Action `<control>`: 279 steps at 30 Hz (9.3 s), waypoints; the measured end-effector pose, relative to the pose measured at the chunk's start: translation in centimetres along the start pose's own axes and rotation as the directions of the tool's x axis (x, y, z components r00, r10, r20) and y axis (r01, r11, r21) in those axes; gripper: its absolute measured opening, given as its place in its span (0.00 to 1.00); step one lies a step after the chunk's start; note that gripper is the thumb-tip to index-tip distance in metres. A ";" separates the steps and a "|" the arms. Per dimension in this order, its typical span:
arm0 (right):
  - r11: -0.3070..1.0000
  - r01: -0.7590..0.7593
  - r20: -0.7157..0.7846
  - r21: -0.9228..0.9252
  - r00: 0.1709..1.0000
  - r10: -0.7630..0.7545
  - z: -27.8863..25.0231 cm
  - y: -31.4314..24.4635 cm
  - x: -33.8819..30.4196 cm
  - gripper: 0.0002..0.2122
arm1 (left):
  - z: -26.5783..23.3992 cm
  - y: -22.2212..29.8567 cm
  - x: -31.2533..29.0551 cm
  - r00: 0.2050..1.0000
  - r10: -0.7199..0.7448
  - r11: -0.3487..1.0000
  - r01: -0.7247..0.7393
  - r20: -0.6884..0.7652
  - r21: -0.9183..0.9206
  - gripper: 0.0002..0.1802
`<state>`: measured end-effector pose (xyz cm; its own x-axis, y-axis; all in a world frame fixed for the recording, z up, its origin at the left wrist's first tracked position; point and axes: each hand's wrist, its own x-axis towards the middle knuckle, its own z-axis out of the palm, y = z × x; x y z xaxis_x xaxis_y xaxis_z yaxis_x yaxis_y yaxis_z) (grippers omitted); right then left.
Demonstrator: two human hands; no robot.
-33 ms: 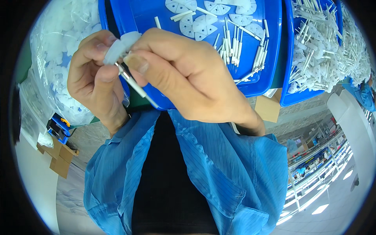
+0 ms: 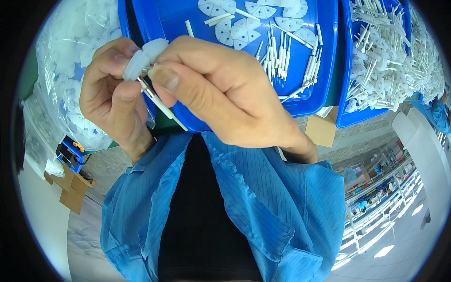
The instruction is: The person repeatedly picks up small white plastic components from blue trays and inserts a thin rod into a semi-circular piece. They handle the items one at a time, aligning the parts and pressing them together before placing the assembled unit back into the tray.
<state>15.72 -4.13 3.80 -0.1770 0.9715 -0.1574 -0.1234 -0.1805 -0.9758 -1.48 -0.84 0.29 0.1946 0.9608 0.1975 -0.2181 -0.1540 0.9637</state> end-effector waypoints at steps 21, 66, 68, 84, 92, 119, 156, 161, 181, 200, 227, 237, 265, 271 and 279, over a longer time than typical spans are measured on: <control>0.503 0.509 0.296 -0.698 0.845 -0.444 -3.0 1.5 0.7 0.09 | -0.7 -0.3 1.7 0.903 0.323 0.883 -0.395 0.283 0.254 0.24; 0.373 0.366 0.297 -0.852 0.927 -0.230 -2.7 2.0 -0.8 0.10 | -1.3 -1.7 -0.4 0.973 -0.053 0.995 0.031 -0.223 -0.098 0.24; 0.639 0.142 0.091 -0.756 0.989 -0.113 -1.9 0.4 -1.3 0.11 | -0.6 -0.8 -0.4 0.971 -0.067 0.998 0.068 -0.229 -0.003 0.23; 0.646 0.169 0.013 -0.744 0.971 -0.239 0.6 0.5 -0.2 0.09 | 0.2 -0.5 -0.2 0.978 -0.068 0.996 0.056 -0.198 -0.062 0.16; 0.662 0.177 0.006 -0.728 0.968 -0.253 0.7 1.0 -0.2 0.08 | 0.9 0.2 -0.1 0.971 -0.107 0.966 0.050 -0.216 -0.254 0.16; 0.540 0.458 0.173 -0.707 0.851 -0.495 0.6 1.2 0.0 0.10 | -1.9 -0.4 0.5 0.959 0.214 0.952 -0.247 0.183 0.180 0.23; 0.440 -0.446 -0.589 -0.780 0.286 -0.756 -14.5 -7.0 -6.5 0.13 | 5.6 -3.1 0.8 0.874 0.000 0.461 -0.431 0.485 0.776 0.13; 0.454 0.209 0.107 -0.866 0.965 -0.240 -9.7 -2.9 -5.0 0.13 | 4.8 -2.1 0.5 0.922 0.003 0.605 -0.310 0.387 0.734 0.11; 0.906 0.058 -0.100 -0.420 0.989 -0.110 -1.0 -1.6 -1.1 0.20 | 2.1 -0.5 0.3 0.990 -0.100 0.986 0.085 -0.104 -0.140 0.14; 0.754 0.313 -0.045 -0.577 0.910 -0.412 1.3 2.8 0.6 0.13 | 1.1 -1.1 0.3 0.998 0.024 0.997 -0.029 -0.061 -0.071 0.17; 0.764 0.114 -0.090 -0.635 0.971 -0.220 1.6 -1.6 -0.2 0.04 | 0.9 -0.7 -0.5 0.998 -0.011 0.984 -0.001 -0.066 -0.180 0.15; 0.996 0.040 0.057 -0.082 0.998 -0.035 0.2 -0.9 0.3 0.10 | 0.6 -1.3 -0.4 0.977 0.157 0.969 -0.180 -0.146 -0.168 0.14; 0.632 0.510 0.094 -0.583 0.815 -0.571 -0.3 2.0 0.7 0.10 | -1.6 -0.9 1.3 0.918 0.300 0.934 -0.338 0.259 0.118 0.27; 0.858 0.397 0.079 -0.327 0.916 -0.393 -1.1 1.8 1.0 0.09 | 0.2 -1.4 0.5 0.964 0.263 0.963 -0.265 0.040 0.050 0.21; 0.969 -0.051 -0.011 -0.241 0.999 0.049 -0.9 -0.4 1.2 0.08 | -2.2 -1.2 2.6 0.667 0.564 0.654 -0.720 0.487 0.230 0.17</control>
<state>16.48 -2.79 3.86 -0.1718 0.9632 -0.2069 0.1243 -0.1872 -0.9744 -2.84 2.39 -0.74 0.4722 0.4423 0.7625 -0.0628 -0.8459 0.5296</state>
